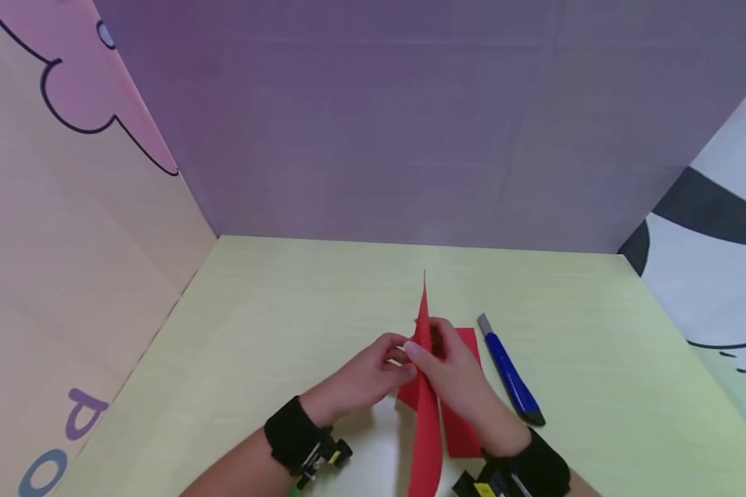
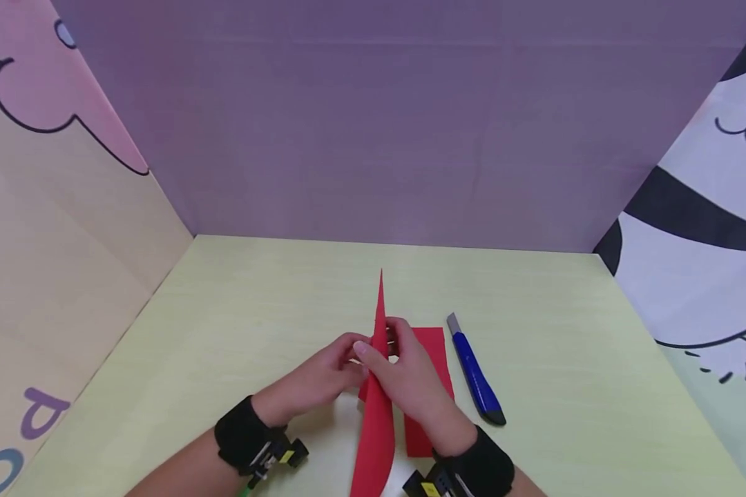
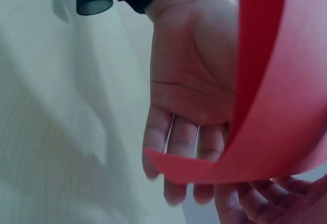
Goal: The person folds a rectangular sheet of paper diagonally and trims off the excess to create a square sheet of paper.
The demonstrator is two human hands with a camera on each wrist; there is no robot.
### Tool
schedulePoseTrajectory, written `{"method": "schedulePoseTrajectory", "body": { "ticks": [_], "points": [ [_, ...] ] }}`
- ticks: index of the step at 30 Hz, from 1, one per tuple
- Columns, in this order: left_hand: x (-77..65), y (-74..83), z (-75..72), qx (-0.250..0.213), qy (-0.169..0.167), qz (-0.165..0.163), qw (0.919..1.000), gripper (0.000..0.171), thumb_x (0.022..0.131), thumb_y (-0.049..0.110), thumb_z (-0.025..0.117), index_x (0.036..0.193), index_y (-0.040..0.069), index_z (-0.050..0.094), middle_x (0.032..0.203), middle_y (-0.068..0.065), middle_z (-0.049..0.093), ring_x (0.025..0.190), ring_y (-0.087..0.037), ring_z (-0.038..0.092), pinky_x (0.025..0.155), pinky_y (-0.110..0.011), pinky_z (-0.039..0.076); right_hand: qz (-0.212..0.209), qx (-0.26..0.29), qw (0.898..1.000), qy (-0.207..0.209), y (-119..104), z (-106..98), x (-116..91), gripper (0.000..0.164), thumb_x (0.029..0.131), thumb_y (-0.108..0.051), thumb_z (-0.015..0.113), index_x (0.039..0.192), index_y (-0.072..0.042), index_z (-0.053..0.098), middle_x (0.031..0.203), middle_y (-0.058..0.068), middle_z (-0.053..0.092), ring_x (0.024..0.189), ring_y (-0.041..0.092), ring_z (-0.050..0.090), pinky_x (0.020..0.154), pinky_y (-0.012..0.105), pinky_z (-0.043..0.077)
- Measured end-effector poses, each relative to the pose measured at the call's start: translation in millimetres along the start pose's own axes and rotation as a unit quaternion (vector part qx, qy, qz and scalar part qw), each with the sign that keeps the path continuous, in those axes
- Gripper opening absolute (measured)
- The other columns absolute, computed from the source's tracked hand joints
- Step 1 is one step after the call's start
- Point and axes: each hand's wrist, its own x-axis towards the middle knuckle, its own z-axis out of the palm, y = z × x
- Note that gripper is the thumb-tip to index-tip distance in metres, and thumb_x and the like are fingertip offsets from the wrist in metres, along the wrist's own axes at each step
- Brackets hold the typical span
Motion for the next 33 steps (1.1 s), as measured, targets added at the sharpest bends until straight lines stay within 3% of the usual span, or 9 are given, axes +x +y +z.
{"method": "schedulePoseTrajectory", "body": {
  "ticks": [5,11,19,23,27,33],
  "points": [
    [-1.6,2.7,-2.2,0.020,0.012,-0.022,0.9995,0.038,0.094,0.041,0.062,0.121,0.016,0.053,0.100,-0.005,0.065,0.084,-0.025,0.066,0.077,-0.039,0.052,0.002,-0.014,1.000,0.020,-1,2,-1,0.059,0.087,-0.045,0.070,0.134,-0.019,0.045,0.114,0.005,0.058,0.101,0.024,0.059,0.078,0.034,0.057],
    [-0.6,-0.5,-3.5,0.057,0.010,-0.024,0.9981,0.023,0.093,0.028,0.064,0.112,0.017,0.060,0.090,-0.003,0.064,0.077,-0.023,0.061,0.067,-0.035,0.049,0.001,-0.014,0.999,0.034,1,4,-1,0.058,0.089,-0.042,0.069,0.135,-0.019,0.044,0.113,0.004,0.059,0.099,0.024,0.059,0.077,0.033,0.057],
    [1.4,-5.0,-5.8,0.085,0.009,-0.015,0.9963,0.007,0.090,0.021,0.068,0.096,0.018,0.066,0.086,0.001,0.067,0.078,-0.019,0.063,0.070,-0.034,0.051,-0.005,-0.014,0.999,0.041,2,3,0,0.060,0.089,-0.045,0.068,0.135,-0.018,0.043,0.112,0.006,0.058,0.098,0.024,0.059,0.077,0.033,0.056],
    [1.6,-4.4,-9.1,0.096,0.018,-0.008,0.9952,0.005,0.091,0.018,0.066,0.096,0.018,0.066,0.086,0.001,0.067,0.077,-0.019,0.063,0.071,-0.034,0.052,-0.006,-0.008,0.999,0.039,2,1,0,0.059,0.089,-0.045,0.068,0.135,-0.019,0.043,0.113,0.006,0.058,0.097,0.024,0.060,0.077,0.033,0.057],
    [-0.3,-0.7,-16.3,0.118,0.046,0.001,0.9919,0.009,0.094,0.016,0.060,0.098,0.018,0.067,0.087,0.002,0.065,0.078,-0.018,0.062,0.072,-0.034,0.052,-0.006,-0.001,0.999,0.038,2,-1,1,0.062,0.088,-0.045,0.069,0.136,-0.018,0.041,0.115,0.007,0.058,0.098,0.024,0.061,0.077,0.035,0.057],
    [-9.1,13.3,-32.0,0.163,0.124,0.012,0.9788,0.013,0.099,0.016,0.052,0.103,0.018,0.064,0.093,0.002,0.062,0.076,-0.018,0.060,0.065,-0.033,0.052,-0.004,0.011,0.999,0.030,2,-6,3,0.062,0.087,-0.047,0.069,0.133,-0.018,0.039,0.116,0.007,0.059,0.099,0.024,0.064,0.079,0.036,0.057]
  ]
}}
